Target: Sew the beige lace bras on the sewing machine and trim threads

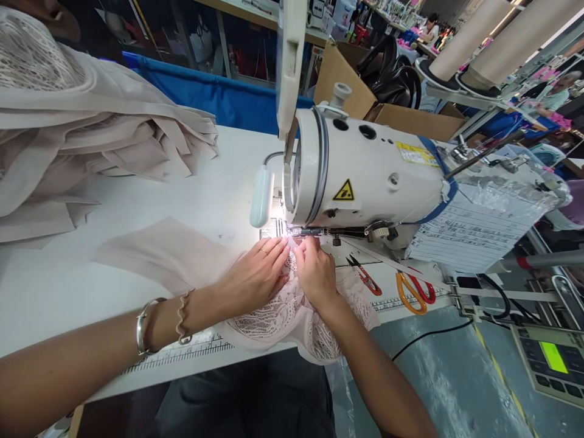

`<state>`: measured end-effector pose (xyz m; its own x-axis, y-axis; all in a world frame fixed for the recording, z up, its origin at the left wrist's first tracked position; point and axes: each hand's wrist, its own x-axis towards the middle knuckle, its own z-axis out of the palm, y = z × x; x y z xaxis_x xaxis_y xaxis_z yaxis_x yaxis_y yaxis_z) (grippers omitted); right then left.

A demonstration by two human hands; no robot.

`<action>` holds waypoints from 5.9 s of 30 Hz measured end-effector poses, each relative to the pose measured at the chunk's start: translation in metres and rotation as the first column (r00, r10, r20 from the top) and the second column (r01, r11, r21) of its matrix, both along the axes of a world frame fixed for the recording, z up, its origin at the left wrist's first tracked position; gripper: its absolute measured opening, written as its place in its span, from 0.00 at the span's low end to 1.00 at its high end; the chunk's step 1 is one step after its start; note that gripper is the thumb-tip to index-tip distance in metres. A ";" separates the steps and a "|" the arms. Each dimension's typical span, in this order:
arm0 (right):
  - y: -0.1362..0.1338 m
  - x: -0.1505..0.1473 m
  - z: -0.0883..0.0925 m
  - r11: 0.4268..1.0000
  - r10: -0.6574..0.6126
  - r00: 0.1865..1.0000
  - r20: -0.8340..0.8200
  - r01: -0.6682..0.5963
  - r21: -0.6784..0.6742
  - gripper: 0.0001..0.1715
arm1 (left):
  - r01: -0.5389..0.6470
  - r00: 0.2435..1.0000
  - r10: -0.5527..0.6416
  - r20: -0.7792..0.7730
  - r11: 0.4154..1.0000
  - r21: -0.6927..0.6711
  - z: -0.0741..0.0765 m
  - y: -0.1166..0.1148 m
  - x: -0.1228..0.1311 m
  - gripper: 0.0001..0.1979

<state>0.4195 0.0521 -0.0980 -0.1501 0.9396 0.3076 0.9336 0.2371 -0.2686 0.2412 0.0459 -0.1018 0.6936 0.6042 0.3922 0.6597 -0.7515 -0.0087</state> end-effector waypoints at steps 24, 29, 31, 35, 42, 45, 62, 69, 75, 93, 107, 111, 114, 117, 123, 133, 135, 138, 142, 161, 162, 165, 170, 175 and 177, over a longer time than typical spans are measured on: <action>-0.001 0.003 -0.006 0.981 0.165 0.965 0.203 -0.182 0.071 0.21 | -0.011 1.000 0.012 0.000 0.992 -0.126 0.005 0.009 -0.009 0.28; 0.000 0.002 -0.004 0.985 0.162 0.967 0.195 -0.170 0.022 0.23 | -0.009 1.000 0.009 -0.004 0.993 -0.117 0.004 0.009 -0.009 0.29; 0.001 0.001 -0.003 0.986 0.161 0.967 0.200 -0.167 0.012 0.23 | -0.014 1.000 0.014 -0.005 0.994 -0.110 0.003 0.010 -0.009 0.29; 0.002 -0.002 0.000 0.985 0.166 0.970 0.176 -0.171 0.015 0.21 | -0.027 1.000 0.026 -0.007 0.996 -0.090 0.001 0.012 -0.010 0.29; -0.001 0.003 0.010 0.994 0.042 0.997 0.072 -0.035 -0.102 0.04 | 0.133 0.969 -0.124 -0.216 0.991 0.032 0.012 0.001 -0.007 0.17; -0.004 0.010 0.011 0.983 0.172 0.983 -0.065 -0.175 -0.051 0.07 | 0.142 0.962 -0.138 -0.234 0.990 0.002 0.017 -0.008 -0.006 0.19; 0.016 0.001 0.011 0.958 0.287 0.957 0.036 -0.288 0.010 0.18 | 0.206 0.978 -0.195 0.072 0.951 -0.231 0.024 0.038 -0.034 0.13; -0.030 0.007 0.018 0.981 0.196 0.971 -0.139 -0.193 0.036 0.18 | 0.255 0.967 -0.253 0.030 0.965 -0.069 0.022 0.030 -0.029 0.13; -0.059 0.009 0.004 0.988 0.150 0.986 -0.067 -0.147 0.040 0.16 | 0.366 0.930 -0.358 0.082 0.917 -0.157 0.022 0.028 -0.032 0.12; -0.006 0.025 0.024 0.961 0.232 0.956 0.179 -0.197 -0.193 0.24 | 0.281 0.959 -0.275 0.069 0.954 -0.104 0.017 0.025 -0.025 0.14; 0.018 0.028 0.019 0.939 0.335 0.914 0.230 -0.305 -0.156 0.23 | 0.210 0.977 -0.211 -0.020 0.976 -0.058 0.022 0.033 -0.031 0.26; 0.013 0.029 0.023 0.952 0.300 0.924 0.238 -0.277 -0.128 0.18 | 0.212 0.977 -0.213 -0.002 0.975 -0.064 0.022 0.033 -0.030 0.31; -0.002 0.033 0.026 0.967 0.248 0.943 0.222 -0.228 -0.111 0.14 | 0.242 0.970 -0.241 0.025 0.966 -0.095 0.021 0.033 -0.030 0.29; -0.017 0.038 0.023 0.969 0.227 0.942 0.248 -0.192 -0.158 0.14 | 0.251 0.967 -0.247 0.056 0.964 -0.087 0.020 0.033 -0.030 0.22; -0.017 0.047 0.014 0.957 0.281 0.932 0.229 -0.289 0.002 0.19 | 0.229 0.973 -0.228 0.042 0.973 -0.031 0.019 0.028 -0.025 0.16; -0.003 0.038 0.028 0.954 0.293 0.900 0.324 -0.252 -0.161 0.26 | 0.223 0.975 -0.223 0.025 0.974 -0.037 0.022 0.026 -0.026 0.18; 0.000 0.037 0.029 0.952 0.293 0.900 0.322 -0.243 -0.188 0.26 | 0.209 0.977 -0.208 0.037 0.977 -0.047 0.021 0.027 -0.026 0.19; 0.005 0.033 0.030 0.948 0.297 0.896 0.329 -0.238 -0.210 0.27 | 0.196 0.980 -0.192 0.055 0.977 -0.078 0.020 0.030 -0.028 0.19; 0.013 0.031 0.029 0.945 0.309 0.886 0.345 -0.244 -0.219 0.28 | 0.180 0.983 -0.175 0.060 0.981 -0.070 0.019 0.033 -0.030 0.21; -0.012 0.052 0.026 0.938 0.321 0.920 0.225 -0.276 -0.208 0.24 | 0.173 0.980 -0.159 0.121 0.978 -0.113 0.020 0.030 -0.026 0.16; -0.012 0.051 0.028 0.929 0.340 0.916 0.215 -0.290 -0.231 0.29 | 0.179 0.979 -0.166 0.119 0.977 -0.112 0.020 0.029 -0.026 0.16; -0.009 0.047 0.036 0.914 0.342 0.910 0.235 -0.263 -0.310 0.36 | 0.186 0.979 -0.171 0.115 0.973 -0.134 0.021 0.028 -0.025 0.15; 0.001 0.043 0.040 0.900 0.336 0.903 0.269 -0.224 -0.374 0.38 | 0.180 0.981 -0.166 0.101 0.973 -0.142 0.020 0.030 -0.027 0.17; 0.011 0.039 0.037 0.910 0.338 0.903 0.265 -0.241 -0.338 0.36 | 0.150 0.987 -0.139 0.081 0.976 -0.155 0.018 0.035 -0.029 0.17; 0.014 0.037 0.035 0.915 0.333 0.905 0.263 -0.243 -0.322 0.35 | 0.135 0.989 -0.124 0.079 0.978 -0.156 0.018 0.036 -0.029 0.17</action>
<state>0.4569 0.0663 -0.0625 -0.4712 0.8799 -0.0621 0.8813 0.4667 -0.0746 0.2118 0.0818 -0.0837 0.7449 0.5697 0.3472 0.5512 -0.8187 0.1609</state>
